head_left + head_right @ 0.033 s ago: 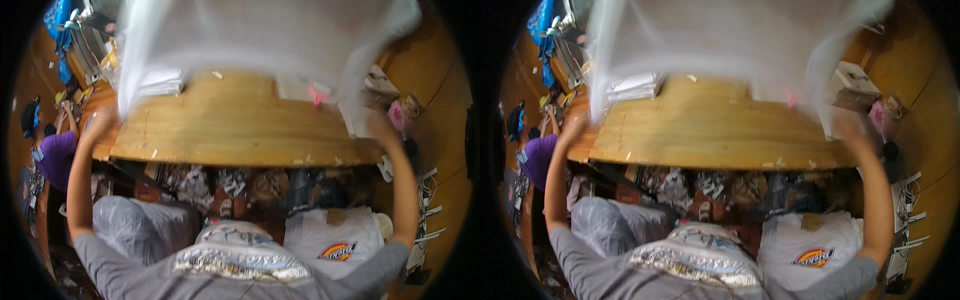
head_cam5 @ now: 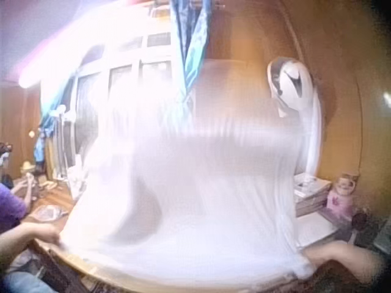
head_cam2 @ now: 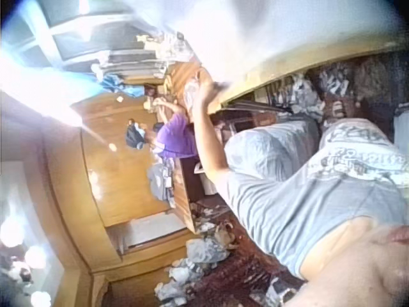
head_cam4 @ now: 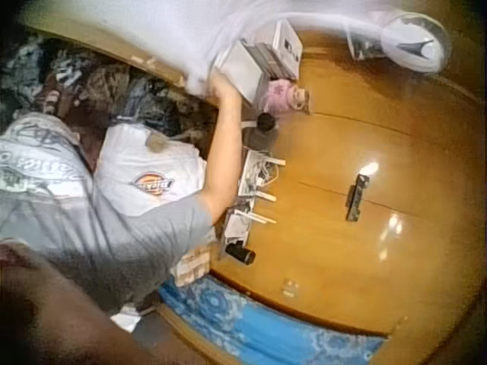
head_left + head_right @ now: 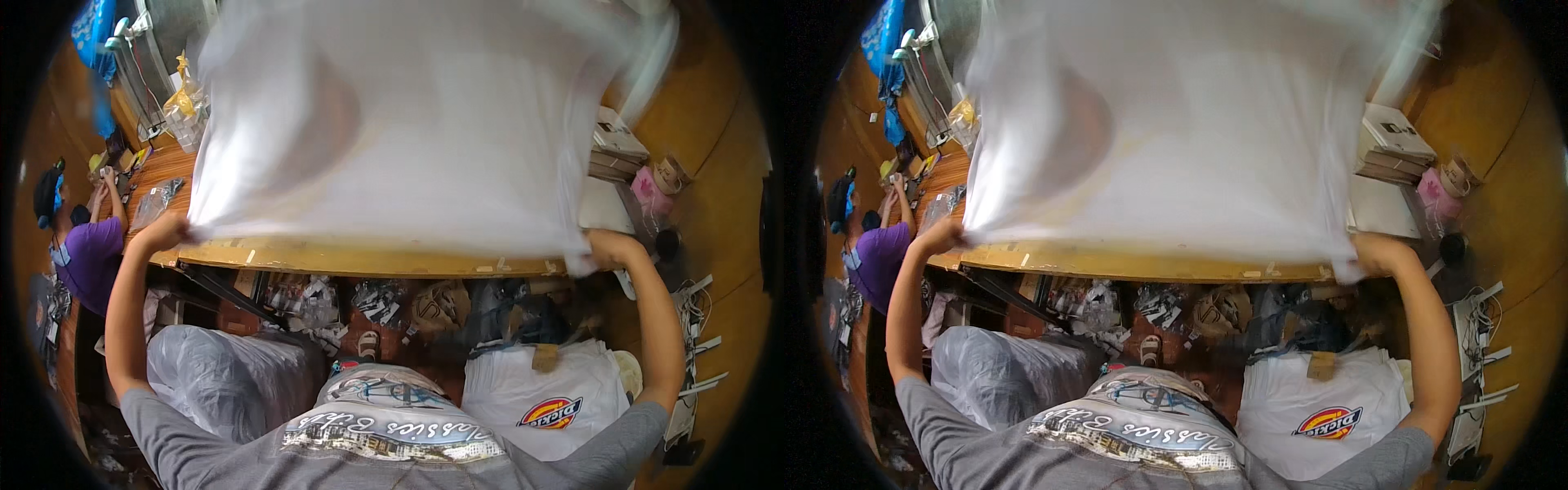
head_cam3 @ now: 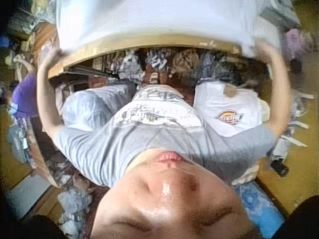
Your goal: The person folds white t-shirts on a wooden table. They place a cardboard insert inside each shirt, fold the sleeves and body, use a lint roller to clean the surface, and then stack the folded shirts.
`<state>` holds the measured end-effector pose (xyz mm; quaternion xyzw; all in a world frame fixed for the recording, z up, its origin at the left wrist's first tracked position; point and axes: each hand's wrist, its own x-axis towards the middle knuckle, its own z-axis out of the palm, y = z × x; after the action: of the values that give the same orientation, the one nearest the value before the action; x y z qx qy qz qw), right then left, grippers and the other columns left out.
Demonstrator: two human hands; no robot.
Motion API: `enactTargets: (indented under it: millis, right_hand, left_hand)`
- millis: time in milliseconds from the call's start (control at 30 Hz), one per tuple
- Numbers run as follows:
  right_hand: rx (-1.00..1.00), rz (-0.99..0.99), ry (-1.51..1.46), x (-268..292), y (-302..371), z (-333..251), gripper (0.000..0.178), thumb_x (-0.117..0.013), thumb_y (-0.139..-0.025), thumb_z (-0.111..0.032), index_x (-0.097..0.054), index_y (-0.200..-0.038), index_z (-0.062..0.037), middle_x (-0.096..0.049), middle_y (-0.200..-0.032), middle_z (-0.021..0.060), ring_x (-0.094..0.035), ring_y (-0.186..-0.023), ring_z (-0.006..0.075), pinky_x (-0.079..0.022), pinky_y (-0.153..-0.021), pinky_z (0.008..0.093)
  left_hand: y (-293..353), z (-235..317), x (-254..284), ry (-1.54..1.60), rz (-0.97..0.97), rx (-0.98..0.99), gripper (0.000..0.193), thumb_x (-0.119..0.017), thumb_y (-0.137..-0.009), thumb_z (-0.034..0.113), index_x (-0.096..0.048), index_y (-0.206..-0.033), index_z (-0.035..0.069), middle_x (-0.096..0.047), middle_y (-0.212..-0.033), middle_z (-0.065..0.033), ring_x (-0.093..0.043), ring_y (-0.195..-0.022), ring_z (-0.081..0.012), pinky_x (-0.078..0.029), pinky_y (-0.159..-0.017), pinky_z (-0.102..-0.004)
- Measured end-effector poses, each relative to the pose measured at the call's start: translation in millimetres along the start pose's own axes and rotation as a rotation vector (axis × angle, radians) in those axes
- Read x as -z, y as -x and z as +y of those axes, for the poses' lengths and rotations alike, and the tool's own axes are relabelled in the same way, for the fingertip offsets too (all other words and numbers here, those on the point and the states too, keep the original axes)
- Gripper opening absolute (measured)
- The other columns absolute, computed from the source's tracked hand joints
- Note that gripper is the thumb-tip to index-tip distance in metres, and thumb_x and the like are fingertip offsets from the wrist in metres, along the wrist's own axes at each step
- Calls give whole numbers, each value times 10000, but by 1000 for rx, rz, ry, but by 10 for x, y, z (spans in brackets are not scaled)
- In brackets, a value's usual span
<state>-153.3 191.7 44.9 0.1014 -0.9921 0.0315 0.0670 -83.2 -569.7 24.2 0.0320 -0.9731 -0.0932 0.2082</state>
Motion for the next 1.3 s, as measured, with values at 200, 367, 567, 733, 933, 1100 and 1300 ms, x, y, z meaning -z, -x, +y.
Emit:
enactTargets:
  millis: [200,367,567,733,933,1100,1300]
  right_hand:
    - [149,-148,-362,768,179,75,73,-555,-698,-37,-596,-757,-23,-590,-696,29,-533,-659,114,-425,-583,239]
    - [82,255,-449,1609,417,265,108,-545,-713,-29,-574,-817,-24,-573,-763,31,-556,-674,115,-445,-602,246]
    - [77,296,-476,1765,-130,142,148,-494,-758,-101,-581,-861,-38,-586,-781,82,-563,-674,169,-454,-632,308]
    - [-233,418,175,821,-1421,-226,283,-470,-709,-55,-616,-927,-159,-607,-806,140,-588,-783,300,-457,-686,389]
    - [154,1278,-683,1709,-1586,344,449,-416,-653,74,-613,-994,-140,-626,-807,38,-587,-731,132,-460,-682,255]
    - [8,1206,-159,1230,-880,663,330,-394,-773,29,-607,-990,-100,-589,-1026,39,-529,-968,141,-395,-835,243]
    - [-106,1025,213,-349,214,651,262,-438,-690,81,-559,-913,19,-548,-965,143,-500,-929,294,-369,-841,348]
  left_hand:
    - [-98,-552,892,350,-7,-24,231,-514,-708,-72,-585,-904,27,-516,-921,-10,-488,-845,-117,-376,-763,-217]
    - [-277,-405,1466,633,-33,-274,102,-617,-718,99,-567,-749,16,-450,-788,21,-453,-748,-70,-356,-695,-176]
    - [-532,233,1047,1186,167,18,133,-635,-690,121,-583,-781,39,-524,-801,3,-494,-696,-126,-405,-669,-234]
    - [-1390,-138,357,-62,-56,-49,266,-645,-634,34,-569,-888,9,-591,-859,-87,-536,-714,-193,-415,-683,-296]
    - [-1559,93,890,460,546,-102,197,-563,-736,13,-570,-926,63,-475,-699,5,-455,-681,-76,-369,-629,-194]
    - [-1095,-213,444,342,386,-303,130,-510,-738,-59,-532,-855,-5,-456,-715,0,-443,-691,-72,-366,-638,-185]
    - [-232,-47,-448,91,195,-239,204,-585,-579,-115,-550,-741,6,-504,-701,-71,-493,-683,-174,-391,-598,-274]
